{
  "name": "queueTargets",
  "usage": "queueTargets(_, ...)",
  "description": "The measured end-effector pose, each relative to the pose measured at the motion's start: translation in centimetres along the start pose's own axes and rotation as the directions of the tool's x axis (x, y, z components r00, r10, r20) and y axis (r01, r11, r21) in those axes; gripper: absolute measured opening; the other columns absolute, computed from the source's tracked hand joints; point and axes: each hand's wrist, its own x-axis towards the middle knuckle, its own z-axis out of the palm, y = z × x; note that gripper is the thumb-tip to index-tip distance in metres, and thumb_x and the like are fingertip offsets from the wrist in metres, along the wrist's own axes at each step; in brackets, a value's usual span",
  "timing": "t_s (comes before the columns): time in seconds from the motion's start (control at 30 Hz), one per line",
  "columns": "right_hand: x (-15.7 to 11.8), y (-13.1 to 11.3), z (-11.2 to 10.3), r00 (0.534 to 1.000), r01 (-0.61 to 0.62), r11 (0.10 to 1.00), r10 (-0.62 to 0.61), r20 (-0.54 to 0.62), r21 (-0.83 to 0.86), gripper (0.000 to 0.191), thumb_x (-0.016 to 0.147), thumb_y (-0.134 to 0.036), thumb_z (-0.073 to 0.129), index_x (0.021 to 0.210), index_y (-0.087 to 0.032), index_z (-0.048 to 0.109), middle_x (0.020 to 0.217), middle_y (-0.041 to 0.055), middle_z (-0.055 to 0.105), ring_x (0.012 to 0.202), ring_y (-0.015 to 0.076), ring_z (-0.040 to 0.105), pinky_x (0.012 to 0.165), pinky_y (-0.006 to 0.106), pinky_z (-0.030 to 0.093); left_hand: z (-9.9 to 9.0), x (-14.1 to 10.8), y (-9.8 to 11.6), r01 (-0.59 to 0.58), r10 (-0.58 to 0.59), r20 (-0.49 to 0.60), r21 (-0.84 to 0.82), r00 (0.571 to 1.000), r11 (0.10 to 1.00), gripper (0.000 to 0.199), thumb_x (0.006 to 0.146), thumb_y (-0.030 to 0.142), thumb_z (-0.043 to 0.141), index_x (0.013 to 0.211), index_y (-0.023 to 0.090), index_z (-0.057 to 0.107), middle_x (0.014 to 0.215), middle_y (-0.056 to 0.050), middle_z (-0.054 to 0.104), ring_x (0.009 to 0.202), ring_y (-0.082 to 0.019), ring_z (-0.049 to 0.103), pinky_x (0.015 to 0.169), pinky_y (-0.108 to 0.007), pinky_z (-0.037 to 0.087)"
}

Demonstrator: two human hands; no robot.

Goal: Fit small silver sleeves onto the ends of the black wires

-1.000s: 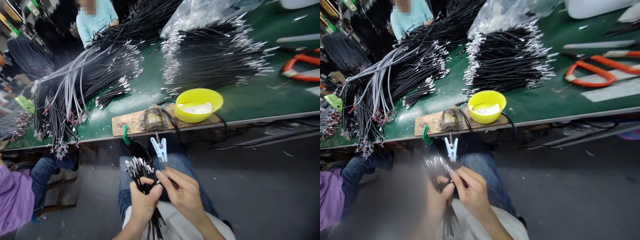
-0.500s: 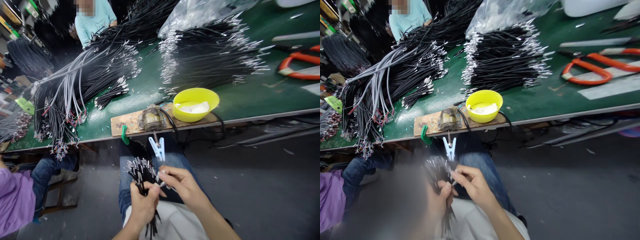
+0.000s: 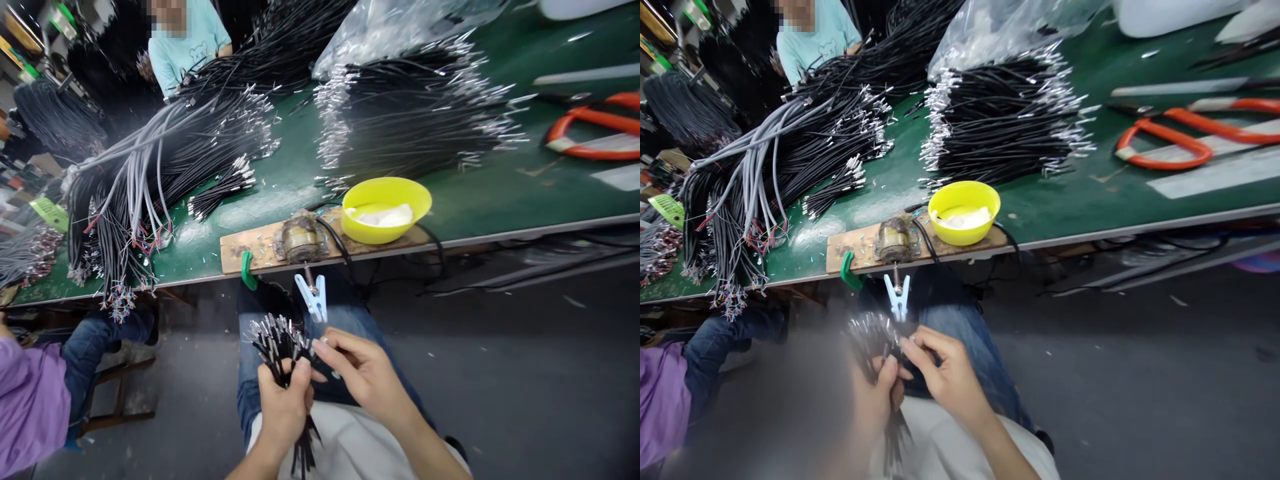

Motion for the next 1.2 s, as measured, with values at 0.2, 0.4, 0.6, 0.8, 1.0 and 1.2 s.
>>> queueTargets(0.2,-0.3,0.1,0.1,0.993,0.11,0.981,-0.116,-0.028,-0.158,0.042,0.083,-0.042,0.046,0.047,-0.021,0.045,0.047,-0.0019,0.039,0.044,0.0126,0.039,0.042,0.025,0.033,-0.4,0.5,0.4,-0.028,0.029,-0.005,0.036,1.0,0.999,0.053,0.051,0.063,0.068,0.058,0.011,0.06,0.031,0.011,0.03,0.028,-0.003,0.025,0.031,-0.019,0.02)
queueTargets(0.4,-0.7,0.0,1.0,0.969,0.196,0.95,-0.226,-0.103,-0.242,0.034,0.085,-0.029,0.044,0.052,-0.022,0.047,0.047,-0.001,0.044,0.043,0.0131,0.042,0.043,0.025,0.036,-0.8,0.6,0.3,-0.089,0.09,-0.068,0.019,0.994,0.996,0.048,0.05,0.057,0.072,0.058,0.012,0.058,0.033,0.01,0.034,0.029,-0.003,0.028,0.031,-0.018,0.023)
queueTargets(0.6,-1.3,-0.1,2.1,0.861,0.337,0.854,-0.45,-0.236,-0.397,0.03,0.078,-0.01,0.051,0.051,-0.023,0.043,0.044,-0.0037,0.038,0.041,0.0124,0.036,0.047,0.027,0.036,-0.5,0.0,0.7,-0.132,0.138,-0.151,0.046,0.979,0.99,0.038,0.05,0.047,0.075,0.057,0.014,0.057,0.034,0.008,0.041,0.03,-0.005,0.033,0.032,-0.019,0.028)
queueTargets(0.8,-1.4,0.3,2.2,0.961,0.149,0.989,-0.15,-0.233,-0.021,0.029,0.081,-0.023,0.052,0.051,-0.021,0.052,0.049,0.0008,0.048,0.047,0.0148,0.045,0.049,0.029,0.039,-0.7,0.2,0.7,-0.141,0.138,-0.061,-0.052,0.989,0.989,0.038,0.052,0.047,0.076,0.054,0.013,0.06,0.033,0.008,0.039,0.03,-0.003,0.031,0.032,-0.017,0.026)
queueTargets(1.0,-0.7,1.1,2.0,0.951,-0.308,0.725,0.248,0.184,0.615,0.04,0.068,-0.051,0.064,0.049,-0.018,0.054,0.046,-0.0029,0.039,0.043,0.0122,0.041,0.04,0.026,0.037,-0.5,0.6,1.5,-0.061,0.097,0.154,-0.225,0.983,0.972,0.047,0.059,0.056,0.069,0.047,0.012,0.056,0.035,0.006,0.04,0.028,-0.001,0.027,0.028,-0.015,0.023)
queueTargets(1.2,-0.5,0.6,1.2,0.951,-0.287,0.711,0.29,0.105,0.641,0.031,0.065,-0.046,0.068,0.059,-0.016,0.063,0.049,-0.0027,0.044,0.04,0.0071,0.033,0.034,0.02,0.027,-0.5,0.5,1.6,-0.096,0.116,0.136,-0.149,0.984,0.984,0.051,0.062,0.056,0.066,0.038,0.013,0.051,0.029,0.006,0.033,0.024,-0.002,0.028,0.026,-0.017,0.019)
